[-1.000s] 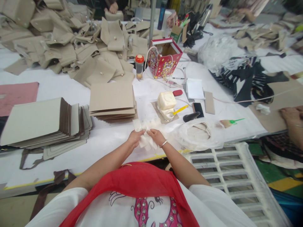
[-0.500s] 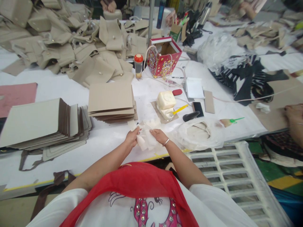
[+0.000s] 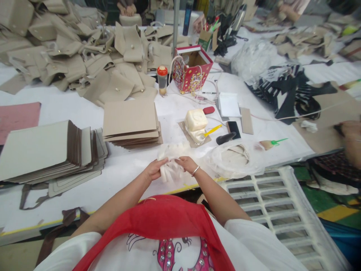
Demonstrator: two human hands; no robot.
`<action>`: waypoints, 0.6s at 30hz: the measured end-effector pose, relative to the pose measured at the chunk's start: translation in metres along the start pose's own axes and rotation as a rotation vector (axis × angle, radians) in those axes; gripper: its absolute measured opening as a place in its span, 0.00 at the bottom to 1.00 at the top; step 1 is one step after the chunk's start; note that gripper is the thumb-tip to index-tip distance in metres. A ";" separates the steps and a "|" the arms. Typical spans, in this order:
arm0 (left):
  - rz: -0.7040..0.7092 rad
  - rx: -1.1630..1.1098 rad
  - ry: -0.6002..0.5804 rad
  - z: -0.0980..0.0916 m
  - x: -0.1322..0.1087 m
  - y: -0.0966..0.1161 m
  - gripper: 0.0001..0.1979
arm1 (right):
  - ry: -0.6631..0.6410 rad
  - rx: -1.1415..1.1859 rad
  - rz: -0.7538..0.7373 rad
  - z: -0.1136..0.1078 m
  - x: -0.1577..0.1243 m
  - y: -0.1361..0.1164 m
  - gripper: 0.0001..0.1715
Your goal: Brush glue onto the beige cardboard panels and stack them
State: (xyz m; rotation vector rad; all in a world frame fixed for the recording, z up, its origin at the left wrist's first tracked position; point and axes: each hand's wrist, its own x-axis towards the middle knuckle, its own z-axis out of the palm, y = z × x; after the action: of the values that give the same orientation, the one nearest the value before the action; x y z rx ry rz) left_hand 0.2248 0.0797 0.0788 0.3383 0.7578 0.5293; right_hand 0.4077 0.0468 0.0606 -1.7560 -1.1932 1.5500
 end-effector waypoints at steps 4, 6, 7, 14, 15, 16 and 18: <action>-0.032 0.063 -0.003 0.016 0.008 0.001 0.14 | -0.046 -0.183 -0.013 0.010 -0.006 -0.004 0.23; 0.060 0.020 0.132 0.014 0.017 0.011 0.12 | -0.050 -0.255 -0.010 0.004 -0.008 -0.004 0.24; 0.129 -0.016 0.215 0.011 0.021 0.017 0.11 | -0.039 -0.290 -0.017 -0.001 -0.008 -0.004 0.24; 0.304 -0.070 0.408 -0.012 0.025 0.039 0.11 | 0.147 -0.622 -0.014 -0.037 0.014 0.006 0.21; 0.264 -0.047 0.363 -0.012 0.022 0.035 0.10 | 0.144 -0.634 0.004 -0.038 0.018 0.007 0.18; 0.220 -0.027 0.321 -0.010 0.020 0.030 0.09 | 0.145 -0.640 0.021 -0.039 0.021 0.008 0.17; 0.142 0.003 0.262 -0.006 0.015 0.019 0.09 | 0.173 -0.673 0.056 -0.039 0.023 0.008 0.25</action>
State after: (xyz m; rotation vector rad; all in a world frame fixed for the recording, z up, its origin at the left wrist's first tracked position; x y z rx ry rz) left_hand 0.2232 0.1045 0.0754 0.3301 0.9925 0.7155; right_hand 0.4465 0.0692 0.0512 -2.2926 -1.7126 1.0479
